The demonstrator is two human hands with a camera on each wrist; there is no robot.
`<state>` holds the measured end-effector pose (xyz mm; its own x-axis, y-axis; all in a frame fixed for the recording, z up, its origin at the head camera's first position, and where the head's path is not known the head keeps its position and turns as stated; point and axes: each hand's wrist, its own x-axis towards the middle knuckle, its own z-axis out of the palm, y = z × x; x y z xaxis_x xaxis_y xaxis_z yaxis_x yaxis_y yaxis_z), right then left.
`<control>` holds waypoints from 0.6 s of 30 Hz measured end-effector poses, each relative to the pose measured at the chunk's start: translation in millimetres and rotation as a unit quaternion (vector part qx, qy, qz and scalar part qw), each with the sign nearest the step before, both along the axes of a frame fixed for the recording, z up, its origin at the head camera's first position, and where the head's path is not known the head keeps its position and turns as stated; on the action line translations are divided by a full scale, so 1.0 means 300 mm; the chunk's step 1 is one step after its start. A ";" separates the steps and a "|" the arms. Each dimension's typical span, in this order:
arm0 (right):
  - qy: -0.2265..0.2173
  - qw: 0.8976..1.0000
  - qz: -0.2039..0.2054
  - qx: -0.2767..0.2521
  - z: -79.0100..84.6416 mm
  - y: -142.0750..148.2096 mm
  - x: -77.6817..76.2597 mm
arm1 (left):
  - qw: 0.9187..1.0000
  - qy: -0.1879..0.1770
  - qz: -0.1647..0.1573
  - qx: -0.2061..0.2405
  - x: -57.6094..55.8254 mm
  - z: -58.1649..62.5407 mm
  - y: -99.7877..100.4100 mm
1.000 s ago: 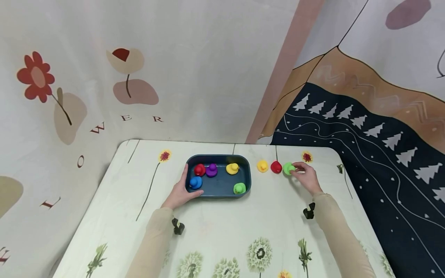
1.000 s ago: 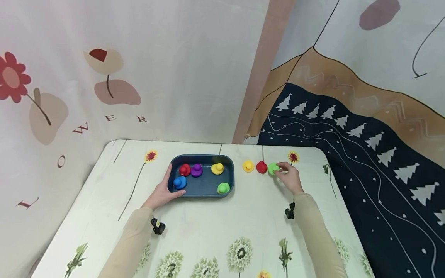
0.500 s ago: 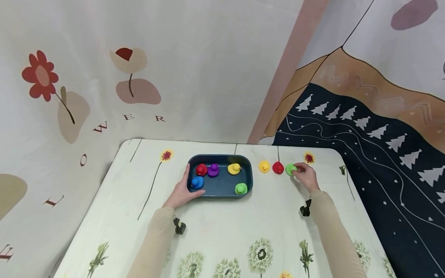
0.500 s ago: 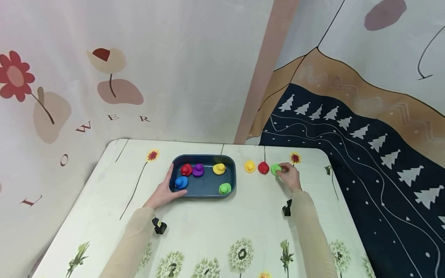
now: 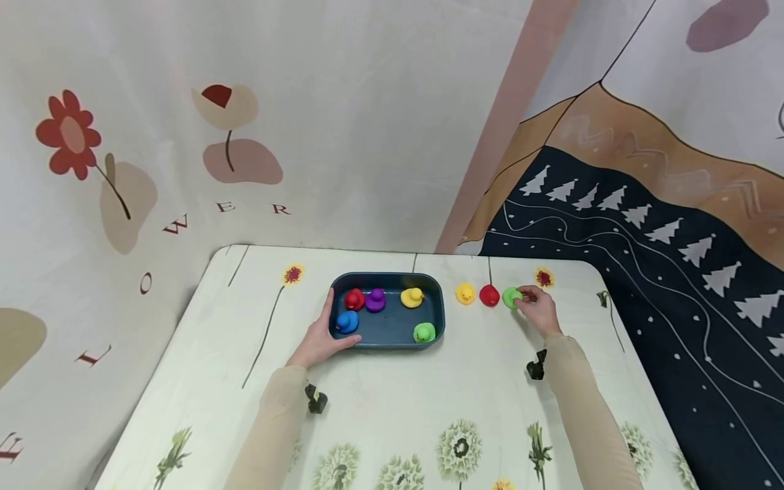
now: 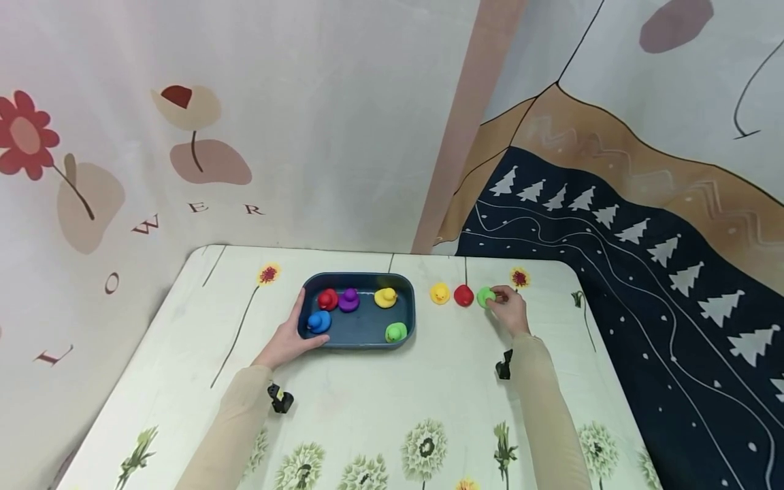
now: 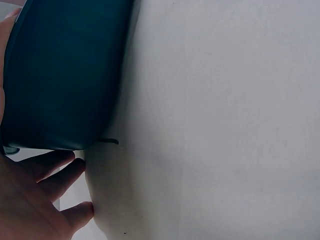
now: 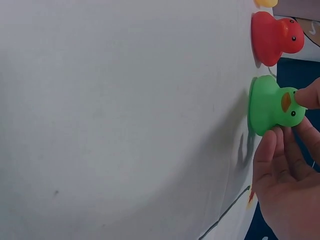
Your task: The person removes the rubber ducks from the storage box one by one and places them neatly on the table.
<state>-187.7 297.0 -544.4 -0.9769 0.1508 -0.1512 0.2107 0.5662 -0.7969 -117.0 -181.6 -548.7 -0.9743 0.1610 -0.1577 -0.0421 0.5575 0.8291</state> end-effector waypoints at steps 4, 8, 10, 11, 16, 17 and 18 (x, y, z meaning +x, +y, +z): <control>-0.002 1.000 0.004 -0.019 0.008 -0.002 0.008 | 1.000 0.000 0.000 -0.002 -0.001 0.000 -0.002; 0.013 0.999 -0.009 -0.045 0.015 -0.001 0.021 | 1.000 0.001 -0.002 -0.002 0.000 -0.003 -0.002; 0.030 0.998 -0.023 -0.052 0.022 -0.006 0.029 | 1.000 0.000 -0.002 -0.002 0.000 -0.003 -0.002; 0.040 0.997 -0.027 -0.054 0.027 -0.011 0.032 | 1.000 0.000 -0.002 -0.001 0.001 -0.003 -0.002; 0.089 0.994 -0.021 -0.053 0.064 -0.051 0.050 | 1.000 0.000 -0.001 0.001 0.001 -0.002 -0.002; 0.096 0.994 -0.015 -0.055 0.070 -0.061 0.053 | 1.000 0.000 -0.001 0.001 0.001 -0.001 -0.002; 0.103 0.993 -0.009 -0.056 0.076 -0.070 0.056 | 1.000 0.000 -0.001 0.001 0.001 0.000 -0.002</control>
<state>-170.9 275.9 -521.6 -0.9862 0.1621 0.0340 0.0466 0.4687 -0.8821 -116.8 -182.1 -548.8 -0.9739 0.1631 -0.1576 -0.0415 0.5551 0.8307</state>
